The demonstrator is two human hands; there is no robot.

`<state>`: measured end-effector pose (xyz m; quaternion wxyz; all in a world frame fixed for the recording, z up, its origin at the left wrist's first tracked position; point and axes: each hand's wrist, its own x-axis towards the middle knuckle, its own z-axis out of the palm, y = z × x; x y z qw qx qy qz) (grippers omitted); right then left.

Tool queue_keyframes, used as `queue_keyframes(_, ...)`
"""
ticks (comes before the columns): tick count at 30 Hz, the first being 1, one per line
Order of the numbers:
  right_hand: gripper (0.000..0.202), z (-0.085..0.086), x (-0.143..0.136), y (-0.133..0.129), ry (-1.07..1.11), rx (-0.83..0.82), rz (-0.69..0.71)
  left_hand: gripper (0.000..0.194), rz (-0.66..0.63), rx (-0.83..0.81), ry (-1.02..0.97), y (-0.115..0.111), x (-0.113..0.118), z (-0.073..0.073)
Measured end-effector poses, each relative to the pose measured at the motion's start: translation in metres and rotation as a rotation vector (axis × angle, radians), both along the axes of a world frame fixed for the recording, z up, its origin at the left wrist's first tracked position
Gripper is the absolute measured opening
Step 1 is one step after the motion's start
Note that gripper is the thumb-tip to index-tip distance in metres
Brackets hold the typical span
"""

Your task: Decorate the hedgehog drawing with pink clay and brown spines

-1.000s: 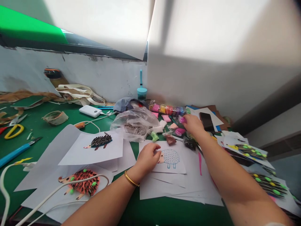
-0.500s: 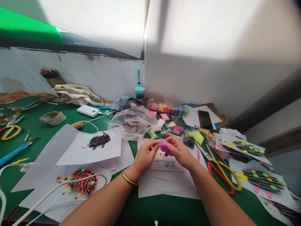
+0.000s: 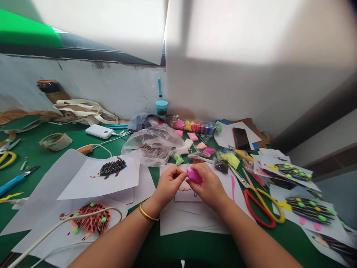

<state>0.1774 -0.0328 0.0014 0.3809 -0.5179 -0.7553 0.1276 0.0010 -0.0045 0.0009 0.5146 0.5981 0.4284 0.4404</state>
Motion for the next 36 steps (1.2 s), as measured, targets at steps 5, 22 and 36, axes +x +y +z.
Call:
queue_keyframes(5,0.023,0.005,0.001,0.001,-0.013,0.104,0.022,0.036,-0.097,-0.085,-0.132,0.003,0.0,-0.003)
queue_keyframes(22,0.036,-0.003,0.002,0.004,-0.01,0.233,0.088,0.038,-0.183,-0.2,-0.209,-0.001,0.003,0.001)
queue_keyframes(36,0.039,-0.005,0.008,0.007,0.012,0.112,0.079,0.026,0.005,-0.018,-0.056,0.005,0.002,-0.009)
